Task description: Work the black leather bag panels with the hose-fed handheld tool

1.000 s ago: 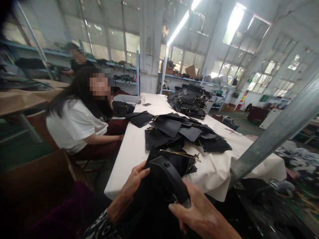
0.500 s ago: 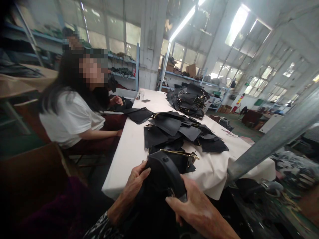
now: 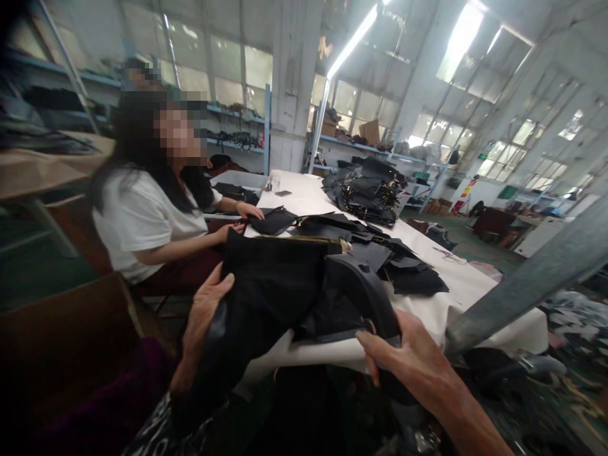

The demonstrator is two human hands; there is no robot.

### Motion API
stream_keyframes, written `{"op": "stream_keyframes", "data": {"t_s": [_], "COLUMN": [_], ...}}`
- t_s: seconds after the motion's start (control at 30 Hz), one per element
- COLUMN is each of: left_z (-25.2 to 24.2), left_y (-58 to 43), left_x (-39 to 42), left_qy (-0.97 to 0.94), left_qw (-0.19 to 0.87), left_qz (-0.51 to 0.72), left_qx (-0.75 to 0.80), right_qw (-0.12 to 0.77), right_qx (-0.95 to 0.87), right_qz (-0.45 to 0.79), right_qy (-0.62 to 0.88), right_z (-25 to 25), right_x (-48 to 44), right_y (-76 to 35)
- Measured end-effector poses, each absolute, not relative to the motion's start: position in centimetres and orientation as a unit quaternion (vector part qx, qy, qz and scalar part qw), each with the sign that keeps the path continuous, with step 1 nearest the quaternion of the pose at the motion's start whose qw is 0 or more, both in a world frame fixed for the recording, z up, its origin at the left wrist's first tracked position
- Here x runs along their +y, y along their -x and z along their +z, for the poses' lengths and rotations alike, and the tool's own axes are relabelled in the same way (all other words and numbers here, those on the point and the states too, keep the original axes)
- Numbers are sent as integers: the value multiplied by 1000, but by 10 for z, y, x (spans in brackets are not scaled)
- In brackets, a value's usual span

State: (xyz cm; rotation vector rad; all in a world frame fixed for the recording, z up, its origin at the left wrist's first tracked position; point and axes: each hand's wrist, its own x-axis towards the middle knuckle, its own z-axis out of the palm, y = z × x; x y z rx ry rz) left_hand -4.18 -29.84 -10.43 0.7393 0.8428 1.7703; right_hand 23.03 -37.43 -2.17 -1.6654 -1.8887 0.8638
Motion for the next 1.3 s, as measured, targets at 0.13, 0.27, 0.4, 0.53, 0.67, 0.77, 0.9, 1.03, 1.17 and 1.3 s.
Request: {"op": "stream_keyframes", "data": {"t_s": [0.13, 0.27, 0.4, 0.53, 0.67, 0.77, 0.9, 1.03, 1.17, 1.3], "left_z": [-142, -210, -227, -194, -182, -201, -222, -225, -228, -230], "left_y": [56, 25, 35, 97, 138, 132, 99, 77, 76, 79], "left_x": [-314, -352, -380, -368, -296, -231, -188, -189, -189, -185], "left_qy": [-221, -130, -378, -615, -656, -703, -727, -688, -649, -634], "left_qw": [536, 582, 664, 518, 180, 109, 115, 129, 157, 173], "left_qz": [680, 677, 451, 231, 293, 344, 410, 462, 479, 485], "left_qx": [449, 432, 462, 548, 672, 613, 538, 544, 569, 578], "right_qw": [200, 155, 126, 105, 66, 78, 74, 88, 68, 23], "right_qx": [-676, -696, -709, -704, -698, -694, -695, -694, -701, -693], "right_qz": [329, 369, 382, 374, 376, 391, 437, 467, 485, 483], "right_qy": [628, 596, 579, 595, 605, 599, 565, 540, 518, 535], "right_z": [-32, -49, -54, -50, -53, -62, -72, -74, -85, -102], "right_x": [-378, -360, -346, -341, -336, -328, -305, -263, -219, -193], "right_y": [-242, -235, -228, -224, -207, -192, -181, -170, -149, -126]}}
